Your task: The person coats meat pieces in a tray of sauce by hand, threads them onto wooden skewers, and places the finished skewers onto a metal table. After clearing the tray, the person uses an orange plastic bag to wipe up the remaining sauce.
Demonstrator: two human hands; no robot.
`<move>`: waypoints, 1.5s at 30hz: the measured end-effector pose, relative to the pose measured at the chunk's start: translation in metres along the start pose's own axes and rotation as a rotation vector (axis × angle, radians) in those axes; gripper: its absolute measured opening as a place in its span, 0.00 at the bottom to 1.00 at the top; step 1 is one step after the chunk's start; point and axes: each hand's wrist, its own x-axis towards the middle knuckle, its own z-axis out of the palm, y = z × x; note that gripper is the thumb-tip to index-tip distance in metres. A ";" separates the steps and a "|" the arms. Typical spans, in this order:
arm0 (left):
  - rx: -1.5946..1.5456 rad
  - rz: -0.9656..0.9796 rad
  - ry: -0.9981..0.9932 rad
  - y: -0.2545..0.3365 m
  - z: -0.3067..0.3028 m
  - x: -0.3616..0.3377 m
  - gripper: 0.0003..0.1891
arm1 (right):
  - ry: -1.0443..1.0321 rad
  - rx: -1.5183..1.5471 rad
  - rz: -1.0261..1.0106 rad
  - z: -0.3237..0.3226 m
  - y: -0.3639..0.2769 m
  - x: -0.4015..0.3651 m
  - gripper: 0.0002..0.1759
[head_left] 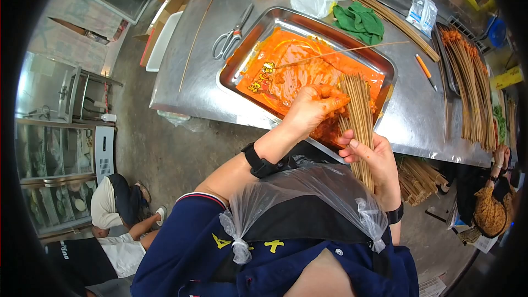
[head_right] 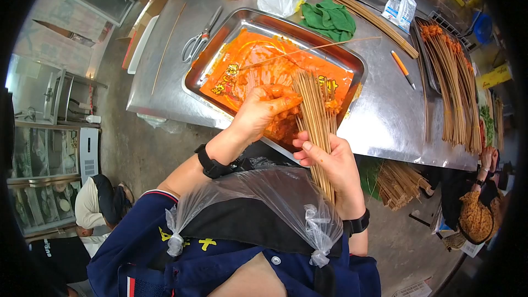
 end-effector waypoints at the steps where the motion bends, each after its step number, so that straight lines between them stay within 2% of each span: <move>1: 0.000 0.001 0.004 0.001 0.000 0.000 0.08 | 0.007 -0.001 0.005 0.000 0.000 0.001 0.16; 8: 0.062 0.027 0.059 0.000 -0.004 -0.004 0.06 | 0.072 0.034 -0.029 -0.001 0.000 -0.004 0.14; 10: 0.052 0.036 0.072 0.000 -0.004 -0.004 0.06 | 0.052 -0.019 0.058 -0.006 -0.002 -0.006 0.10; 16: 0.128 0.038 0.044 -0.004 -0.014 0.000 0.08 | 0.035 -0.085 0.048 -0.008 -0.004 -0.009 0.10; 19: 0.215 0.138 0.132 -0.007 -0.031 0.006 0.09 | 0.041 -0.070 0.080 -0.014 -0.005 -0.011 0.10; 23: 0.266 0.086 0.182 -0.013 -0.043 0.009 0.09 | 0.066 -0.097 0.088 -0.017 -0.006 -0.015 0.09; 26: 0.294 0.088 0.221 -0.015 -0.045 0.012 0.09 | 0.105 -0.142 0.004 -0.015 -0.006 -0.016 0.08; 29: 0.332 0.106 0.206 -0.013 -0.050 0.012 0.09 | 0.132 -0.195 0.023 -0.013 -0.010 -0.019 0.08; 31: 0.715 0.031 0.178 -0.004 -0.052 0.011 0.08 | 0.159 -0.205 0.016 -0.014 -0.010 -0.021 0.09; 34: 0.770 -0.073 0.084 0.005 -0.048 0.010 0.09 | 0.149 -0.248 0.012 -0.012 -0.012 -0.021 0.09; 35: 0.770 -0.072 0.084 -0.002 -0.049 0.012 0.09 | 0.149 -0.248 0.011 -0.011 -0.012 -0.021 0.09; 37: 0.591 0.023 -0.041 -0.018 -0.045 0.018 0.09 | 0.080 -0.272 -0.012 -0.011 -0.013 -0.021 0.08; 42: 0.652 -0.002 -0.067 -0.021 -0.030 0.018 0.10 | 0.064 -0.294 0.009 -0.017 -0.013 -0.021 0.09; 45: 0.741 -0.099 -0.071 -0.017 -0.029 0.016 0.10 | 0.033 -0.260 0.017 -0.025 -0.009 -0.020 0.10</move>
